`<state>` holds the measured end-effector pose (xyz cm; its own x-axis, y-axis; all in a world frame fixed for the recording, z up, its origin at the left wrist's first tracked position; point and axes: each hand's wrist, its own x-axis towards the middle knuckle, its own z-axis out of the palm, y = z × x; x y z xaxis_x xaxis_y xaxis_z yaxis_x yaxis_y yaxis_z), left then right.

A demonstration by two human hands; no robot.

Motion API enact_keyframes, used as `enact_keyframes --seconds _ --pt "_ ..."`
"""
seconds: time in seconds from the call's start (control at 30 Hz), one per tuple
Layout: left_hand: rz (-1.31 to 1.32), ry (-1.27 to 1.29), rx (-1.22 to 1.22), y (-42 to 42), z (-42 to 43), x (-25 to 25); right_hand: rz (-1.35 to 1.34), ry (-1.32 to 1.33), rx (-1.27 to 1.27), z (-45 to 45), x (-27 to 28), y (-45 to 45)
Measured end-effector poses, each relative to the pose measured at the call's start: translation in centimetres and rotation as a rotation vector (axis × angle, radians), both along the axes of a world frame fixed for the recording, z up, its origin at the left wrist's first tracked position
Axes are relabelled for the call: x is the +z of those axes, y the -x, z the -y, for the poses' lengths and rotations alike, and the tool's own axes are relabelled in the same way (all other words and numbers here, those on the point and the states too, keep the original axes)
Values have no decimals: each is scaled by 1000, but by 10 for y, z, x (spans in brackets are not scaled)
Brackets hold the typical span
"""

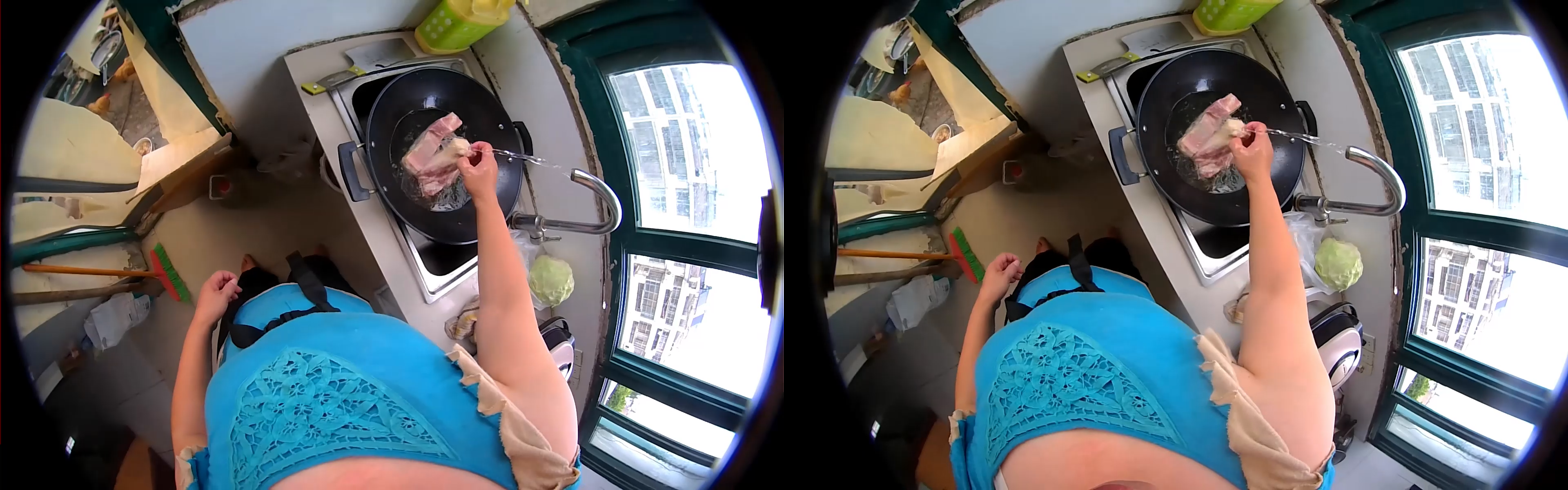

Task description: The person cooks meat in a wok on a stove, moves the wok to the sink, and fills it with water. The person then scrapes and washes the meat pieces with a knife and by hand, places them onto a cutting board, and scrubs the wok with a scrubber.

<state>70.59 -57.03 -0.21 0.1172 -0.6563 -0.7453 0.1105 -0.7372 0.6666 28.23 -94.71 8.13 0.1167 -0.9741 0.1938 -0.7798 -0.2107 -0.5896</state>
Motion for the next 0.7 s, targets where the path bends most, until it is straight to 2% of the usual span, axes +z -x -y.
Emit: enact_keyframes --seconds 0.07,0.1,0.2,0.27,0.33,0.47,0.53,0.63,0.7 --pt "-18 -6 -8 1 5 -1 112 49 121 -15 8 2" --pt "-22 -5 -6 2 6 -3 257 -81 135 -18 8 7" --pt "-37 14 -4 3 3 -10 650 -102 63 -21 17 20" --pt "-44 25 -10 3 -1 -14 983 -275 35 -17 27 32" --pt "-46 32 -11 5 -2 -18 1100 -327 38 -13 39 31" --pt "-35 17 26 9 -9 -19 1173 -500 -51 13 18 41" --pt "-28 22 30 11 -12 -17 1120 -547 -195 20 3 23" --pt "-44 -8 38 12 -19 -21 858 -628 -463 37 -19 5" --pt "-29 -12 30 11 -22 -18 772 -563 -384 52 -34 7"
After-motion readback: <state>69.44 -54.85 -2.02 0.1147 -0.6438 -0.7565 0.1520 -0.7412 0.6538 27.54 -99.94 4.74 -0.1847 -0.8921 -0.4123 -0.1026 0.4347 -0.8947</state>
